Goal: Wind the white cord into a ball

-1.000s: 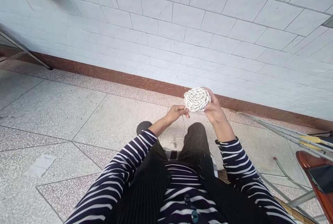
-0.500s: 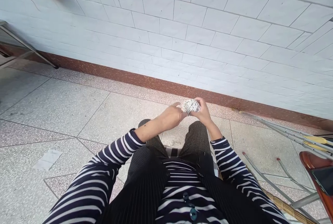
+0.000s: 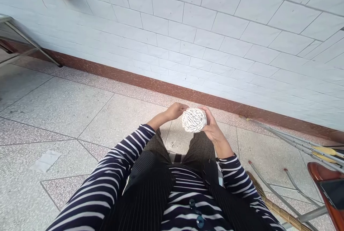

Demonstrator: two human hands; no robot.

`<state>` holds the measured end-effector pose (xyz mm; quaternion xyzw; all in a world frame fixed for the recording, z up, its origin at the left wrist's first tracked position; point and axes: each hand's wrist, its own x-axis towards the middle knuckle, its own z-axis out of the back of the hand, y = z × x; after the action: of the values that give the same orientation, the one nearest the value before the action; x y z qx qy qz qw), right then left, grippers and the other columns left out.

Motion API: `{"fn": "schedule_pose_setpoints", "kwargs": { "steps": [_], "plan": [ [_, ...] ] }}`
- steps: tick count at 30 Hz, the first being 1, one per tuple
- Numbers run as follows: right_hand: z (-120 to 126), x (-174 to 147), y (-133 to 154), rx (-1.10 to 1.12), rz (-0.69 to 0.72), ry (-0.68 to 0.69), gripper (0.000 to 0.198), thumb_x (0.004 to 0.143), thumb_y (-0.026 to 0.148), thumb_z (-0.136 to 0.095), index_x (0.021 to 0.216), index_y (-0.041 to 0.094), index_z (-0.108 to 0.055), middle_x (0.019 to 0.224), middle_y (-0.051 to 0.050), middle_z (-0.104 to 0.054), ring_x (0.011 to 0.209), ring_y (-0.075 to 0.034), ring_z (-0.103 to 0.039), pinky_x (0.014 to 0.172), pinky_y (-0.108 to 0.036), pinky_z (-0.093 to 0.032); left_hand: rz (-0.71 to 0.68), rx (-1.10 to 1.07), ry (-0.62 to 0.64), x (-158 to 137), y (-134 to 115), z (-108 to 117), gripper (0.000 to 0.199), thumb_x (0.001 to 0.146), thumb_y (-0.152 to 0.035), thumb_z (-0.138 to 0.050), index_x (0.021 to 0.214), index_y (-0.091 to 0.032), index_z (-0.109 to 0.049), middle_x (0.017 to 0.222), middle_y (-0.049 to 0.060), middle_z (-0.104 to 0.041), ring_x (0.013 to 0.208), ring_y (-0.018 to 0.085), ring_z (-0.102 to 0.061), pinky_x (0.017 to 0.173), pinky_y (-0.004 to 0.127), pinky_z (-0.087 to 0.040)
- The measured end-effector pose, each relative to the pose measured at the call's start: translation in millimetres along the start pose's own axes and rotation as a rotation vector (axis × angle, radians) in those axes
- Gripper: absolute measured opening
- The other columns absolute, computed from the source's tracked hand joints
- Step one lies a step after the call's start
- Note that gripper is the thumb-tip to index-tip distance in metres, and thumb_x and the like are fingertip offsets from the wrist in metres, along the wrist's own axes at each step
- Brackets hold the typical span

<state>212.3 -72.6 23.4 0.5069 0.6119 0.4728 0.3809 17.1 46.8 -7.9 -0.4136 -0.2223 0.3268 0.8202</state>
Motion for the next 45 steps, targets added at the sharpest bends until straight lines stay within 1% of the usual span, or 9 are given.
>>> {"fn": "schedule_pose_setpoints", "kwargs": {
  "steps": [6,10,15,21,25,28,33,38,45],
  "plan": [
    [14.6,16.1,17.4,-0.14,0.07,-0.173,0.075,0.056,0.032,-0.087,0.125,0.029,-0.058,0.129,-0.006,-0.06,0.122,-0.031,-0.056,0.099,-0.044,-0.049,0.174,-0.148,0.074,-32.8,11.2,-52.9,0.03,0.089,-0.032,-0.058,0.068,-0.015,-0.071,0.072,0.002,-0.071,0.066,0.014,-0.059,0.066,0.023,-0.043],
    [32.1,27.7,14.8,-0.502,0.148,-0.425,0.072,0.057,0.036,-0.086,0.122,0.027,-0.056,0.125,-0.007,-0.057,0.115,-0.032,-0.055,0.094,-0.047,-0.048,0.224,-0.082,0.143,-66.3,7.7,-71.1,0.033,0.092,-0.034,-0.053,0.068,-0.017,-0.067,0.064,0.0,-0.065,0.057,0.012,-0.053,0.058,0.022,-0.039],
    [40.2,29.5,-22.1,-0.919,0.024,-0.551,0.076,0.056,0.035,-0.084,0.124,0.026,-0.053,0.126,-0.011,-0.046,0.112,-0.034,-0.051,0.084,-0.046,-0.05,-0.06,0.36,0.107,-80.1,-16.9,-54.6,0.032,0.098,-0.028,-0.048,0.073,-0.019,-0.066,0.064,0.002,-0.062,0.065,0.015,-0.057,0.09,0.032,-0.048],
    [20.0,13.6,-77.0,-0.613,-0.221,-0.253,0.066,0.053,0.024,-0.077,0.116,0.026,-0.058,0.114,-0.005,-0.053,0.105,-0.029,-0.056,0.088,-0.043,-0.049,-0.337,0.651,-0.048,-47.5,-28.0,-9.3,0.03,0.097,-0.011,-0.043,0.082,-0.019,-0.068,0.078,0.004,-0.065,0.084,0.017,-0.061,0.117,0.047,-0.033],
    [11.7,3.1,-73.2,-0.085,-0.29,-0.014,0.065,0.056,0.02,-0.072,0.119,0.028,-0.06,0.113,-0.003,-0.063,0.109,-0.027,-0.06,0.09,-0.038,-0.05,-0.255,0.584,-0.09,-29.9,-12.9,5.8,0.028,0.097,-0.014,-0.046,0.083,-0.018,-0.07,0.086,0.005,-0.07,0.093,0.019,-0.064,0.117,0.046,-0.03],
    [7.9,-1.7,-54.2,0.075,-0.272,0.035,0.067,0.053,0.017,-0.072,0.118,0.03,-0.063,0.115,-0.003,-0.066,0.109,-0.028,-0.062,0.085,-0.037,-0.052,-0.147,0.415,-0.118,-23.7,-1.0,4.1,0.023,0.097,-0.021,-0.052,0.086,-0.018,-0.072,0.095,0.006,-0.074,0.094,0.02,-0.066,0.114,0.043,-0.033],
    [2.5,-3.2,-20.5,0.146,-0.186,-0.016,0.071,0.048,0.017,-0.078,0.116,0.03,-0.063,0.12,-0.003,-0.067,0.109,-0.029,-0.063,0.082,-0.038,-0.055,0.076,0.116,-0.202,-27.5,20.9,-18.7,0.022,0.093,-0.025,-0.055,0.088,-0.016,-0.075,0.091,0.007,-0.076,0.091,0.024,-0.067,0.088,0.032,-0.047],
    [6.8,6.0,5.2,0.059,-0.031,-0.1,0.069,0.052,0.025,-0.083,0.116,0.03,-0.061,0.125,-0.004,-0.066,0.118,-0.031,-0.059,0.095,-0.045,-0.052,0.26,-0.022,-0.144,-41.0,35.8,-46.4,0.028,0.09,-0.027,-0.053,0.074,-0.014,-0.072,0.074,0.001,-0.071,0.075,0.018,-0.063,0.071,0.024,-0.044],
    [15.2,35.2,19.8,-0.438,0.235,-0.442,0.069,0.058,0.033,-0.085,0.118,0.026,-0.051,0.123,-0.007,-0.057,0.113,-0.029,-0.057,0.094,-0.044,-0.051,0.168,-0.119,0.012,-48.0,13.3,-51.4,0.032,0.091,-0.035,-0.052,0.074,-0.016,-0.071,0.077,0.001,-0.071,0.074,0.015,-0.061,0.074,0.024,-0.043]
  ]
}}
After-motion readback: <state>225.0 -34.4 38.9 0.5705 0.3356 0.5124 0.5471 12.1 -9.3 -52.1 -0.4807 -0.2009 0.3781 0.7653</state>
